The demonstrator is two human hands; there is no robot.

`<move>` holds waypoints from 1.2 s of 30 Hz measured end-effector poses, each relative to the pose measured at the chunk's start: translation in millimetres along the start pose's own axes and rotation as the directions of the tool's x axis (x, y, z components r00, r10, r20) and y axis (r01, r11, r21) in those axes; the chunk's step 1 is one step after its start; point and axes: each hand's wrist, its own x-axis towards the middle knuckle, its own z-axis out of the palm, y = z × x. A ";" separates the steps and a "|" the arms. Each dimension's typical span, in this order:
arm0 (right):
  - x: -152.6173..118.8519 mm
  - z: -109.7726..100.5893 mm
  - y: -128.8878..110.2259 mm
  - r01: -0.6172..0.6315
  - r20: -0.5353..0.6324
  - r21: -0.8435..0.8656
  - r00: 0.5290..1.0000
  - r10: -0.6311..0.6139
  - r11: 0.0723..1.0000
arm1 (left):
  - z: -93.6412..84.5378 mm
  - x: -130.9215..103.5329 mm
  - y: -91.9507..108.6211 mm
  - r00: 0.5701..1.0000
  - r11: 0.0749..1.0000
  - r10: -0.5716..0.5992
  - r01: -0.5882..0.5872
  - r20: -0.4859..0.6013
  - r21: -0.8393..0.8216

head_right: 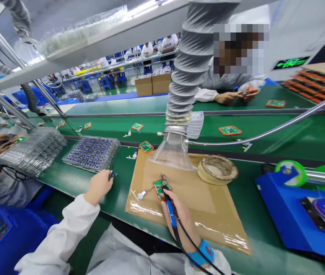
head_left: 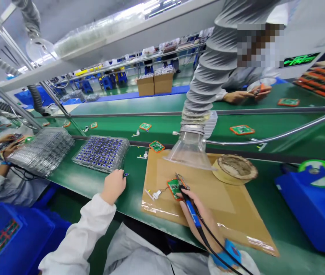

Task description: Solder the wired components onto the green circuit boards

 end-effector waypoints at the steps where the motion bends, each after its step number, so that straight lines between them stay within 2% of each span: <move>1: 0.7 0.2 1.3 0.031 -0.020 -0.021 0.999 -0.031 0.999 | 4.1 -1.8 -4.3 1.000 1.000 -0.015 0.015 0.012 0.005; 5: 6.1 1.6 13.5 0.139 -0.056 -0.158 0.987 -0.150 0.978 | 18.3 -1.7 -2.4 0.999 0.999 -0.005 0.006 0.033 -0.052; 11: 6.4 2.4 26.2 0.168 0.011 -0.222 0.985 -0.170 0.960 | 19.5 2.6 12.0 0.999 0.997 -0.002 0.006 0.055 -0.082; 14: 3.0 2.2 24.5 0.183 -0.007 -0.196 0.982 -0.188 0.964 | 21.5 -0.8 12.1 0.999 0.994 0.035 -0.035 0.002 -0.100; 17: -0.6 -0.1 19.8 0.175 -0.047 -0.173 0.981 -0.186 0.969 | 27.6 -9.6 8.3 0.993 0.980 0.053 -0.072 -0.106 -0.186; 18: -1.7 -1.4 17.6 0.166 -0.064 -0.156 0.982 -0.177 0.974 | 29.6 -13.6 7.4 0.985 0.967 0.062 -0.099 -0.159 -0.235; 20: -3.3 -4.1 12.1 0.144 -0.092 -0.104 0.984 -0.154 0.984 | 32.5 -22.6 8.6 0.950 0.915 0.140 -0.232 -0.278 -0.329; 22: -4.0 -5.8 5.5 0.123 -0.104 -0.039 0.987 -0.127 0.992 | 33.6 -30.6 16.1 0.885 0.823 0.276 -0.419 -0.375 -0.383; 24: -3.6 -5.0 -1.3 0.104 -0.099 0.022 0.990 -0.101 0.994 | 33.8 -35.7 30.0 0.828 0.719 0.376 -0.544 -0.416 -0.433; 25: -3.1 -3.7 -4.4 0.092 -0.096 0.048 0.992 -0.087 0.995 | 34.0 -36.9 38.5 0.825 0.680 0.385 -0.557 -0.415 -0.476; 27: -1.9 0.1 -9.2 0.066 -0.103 0.092 0.993 -0.056 0.994 | 34.9 -36.6 55.5 0.870 0.618 0.323 -0.491 -0.371 -0.614; 30: -0.8 5.2 -11.7 0.040 -0.119 0.131 0.993 -0.024 0.991 | 35.8 -31.8 71.8 0.951 0.500 0.201 -0.308 -0.237 -0.809; 33: -0.7 6.1 -9.2 0.032 -0.094 0.147 0.995 -0.018 0.989 | 34.6 -26.4 73.4 0.967 0.430 0.197 -0.233 -0.162 -0.872; 36: -0.9 4.8 -6.2 0.021 -0.068 0.166 0.998 -0.009 0.986 | 33.9 -21.4 70.0 0.968 0.430 0.205 -0.221 -0.143 -0.875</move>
